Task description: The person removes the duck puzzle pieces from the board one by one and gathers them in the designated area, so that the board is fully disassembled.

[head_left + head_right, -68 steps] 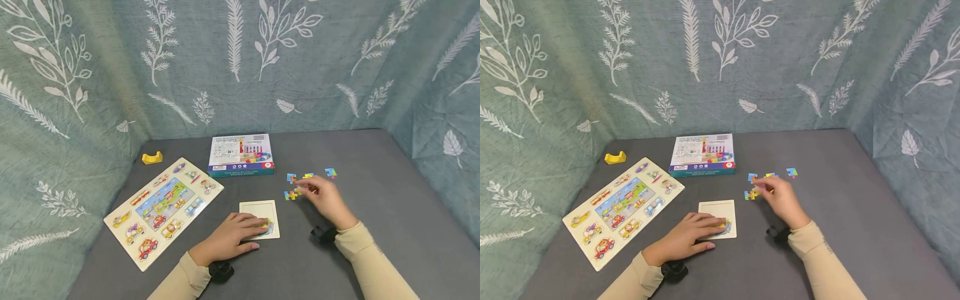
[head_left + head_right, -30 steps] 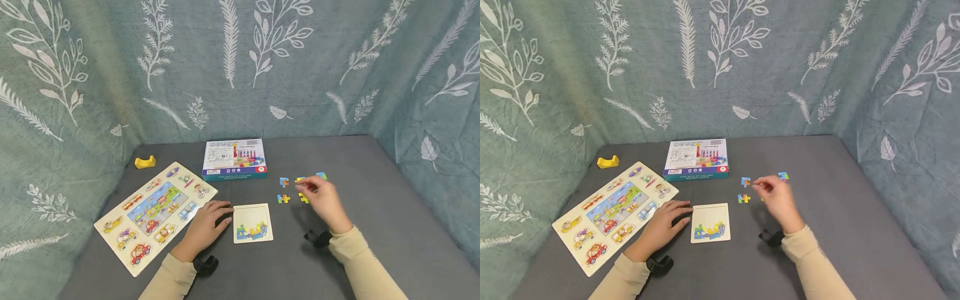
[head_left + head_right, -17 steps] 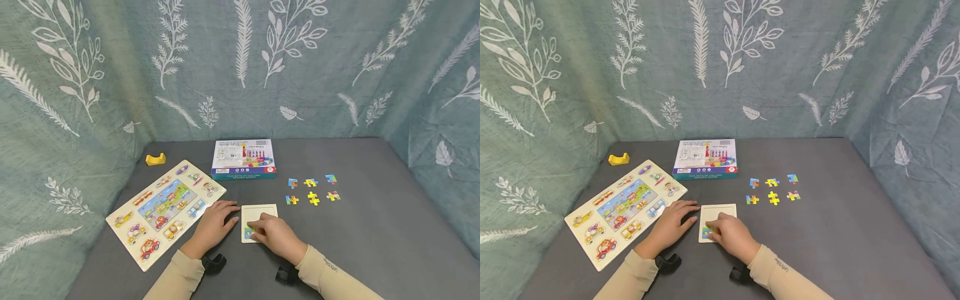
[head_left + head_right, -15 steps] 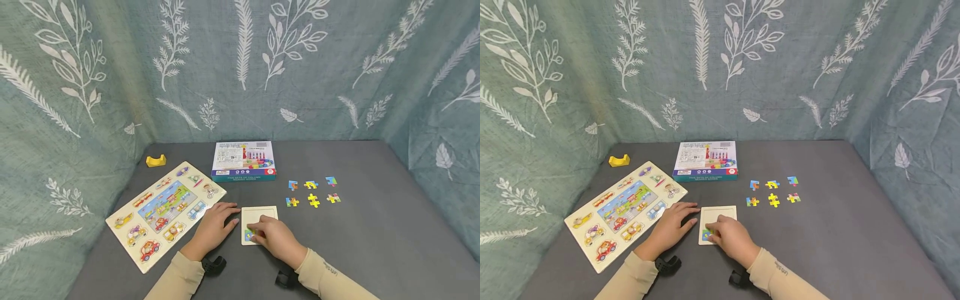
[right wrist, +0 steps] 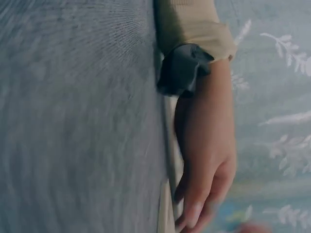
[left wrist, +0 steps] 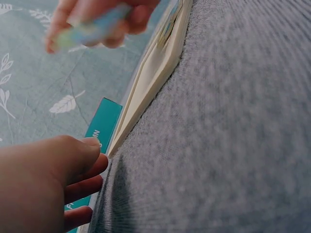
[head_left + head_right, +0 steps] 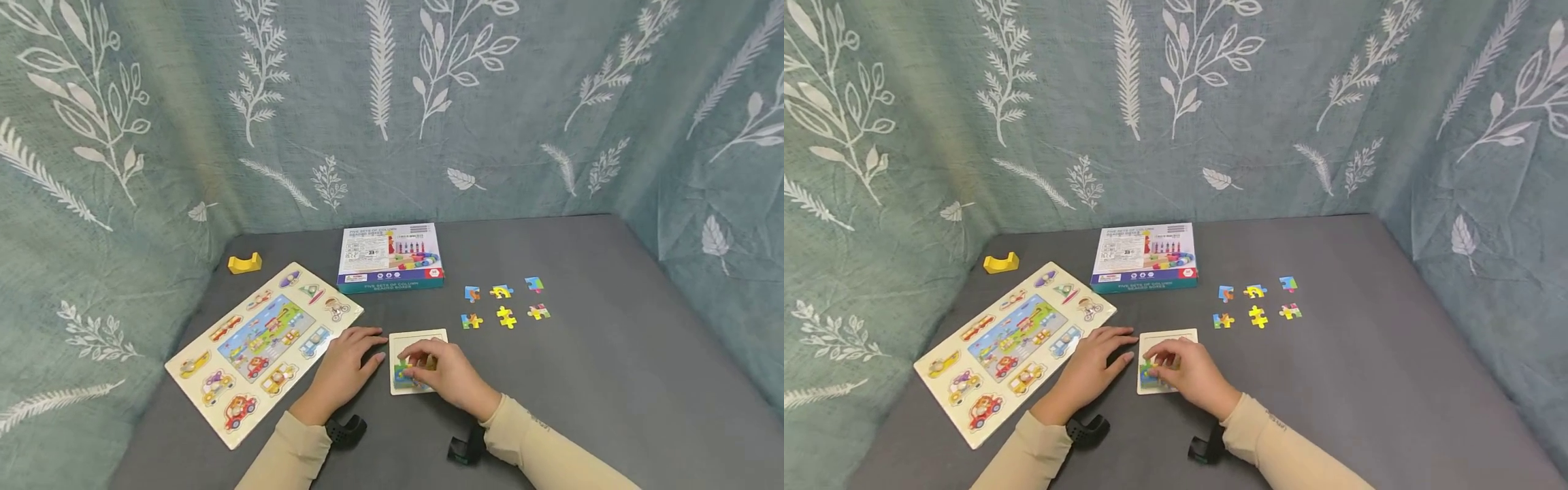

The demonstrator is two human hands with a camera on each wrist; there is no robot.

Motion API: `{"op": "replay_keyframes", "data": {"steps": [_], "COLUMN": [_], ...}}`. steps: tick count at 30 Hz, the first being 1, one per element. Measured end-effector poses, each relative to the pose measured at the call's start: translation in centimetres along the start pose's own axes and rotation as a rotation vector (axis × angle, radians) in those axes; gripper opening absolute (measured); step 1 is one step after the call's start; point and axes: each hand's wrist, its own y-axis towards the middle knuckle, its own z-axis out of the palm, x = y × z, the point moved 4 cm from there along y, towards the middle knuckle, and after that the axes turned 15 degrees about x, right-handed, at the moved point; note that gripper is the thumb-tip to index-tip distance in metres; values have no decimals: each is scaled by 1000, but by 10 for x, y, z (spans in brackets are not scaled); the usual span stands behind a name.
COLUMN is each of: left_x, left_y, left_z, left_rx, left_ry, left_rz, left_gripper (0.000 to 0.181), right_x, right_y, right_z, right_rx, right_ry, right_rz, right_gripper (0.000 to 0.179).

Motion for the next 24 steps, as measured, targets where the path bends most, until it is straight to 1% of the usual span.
{"op": "replay_keyframes", "data": {"steps": [2,4,7,8,10,12,14,16,20,22,24], "left_x": [0,0,-1,0,0,0,1,0,-1,-2,-2], "left_y": [0,1,1,1,1,1,0,0,0,-1,-2], "left_z": [-1,-2,-4,-4,-4,-4,-5,-5,-5,-4,-4], "left_rx": [4,11,9,13,17,23,23,14,2,4,10], "left_ry": [-10,-20,-33,-36,-29,-17,-11,-5,-1,3,8], "left_rz": [-3,-6,-3,-5,-6,-10,-14,-12,8,18,23], "left_gripper": [31,32,31,32,32,31,31,31,30,30,30], "right_x": [0,-3,-12,-17,-28,-39,-46,-50,-49,-44,-35], "right_y": [0,-3,-15,-20,-30,-38,-43,-47,-51,-53,-53], "right_z": [-18,-42,-79,-88,-98,-100,-96,-92,-87,-85,-81], "right_rx": [9,-8,-79,-96,-95,-68,-36,-33,-63,-95,-133], "right_ry": [104,177,146,124,63,-11,-66,-116,-190,-257,-322], "right_rz": [-3,1,68,101,175,233,257,268,273,274,254], "right_gripper": [22,22,19,17,14,11,10,10,14,17,20]}}
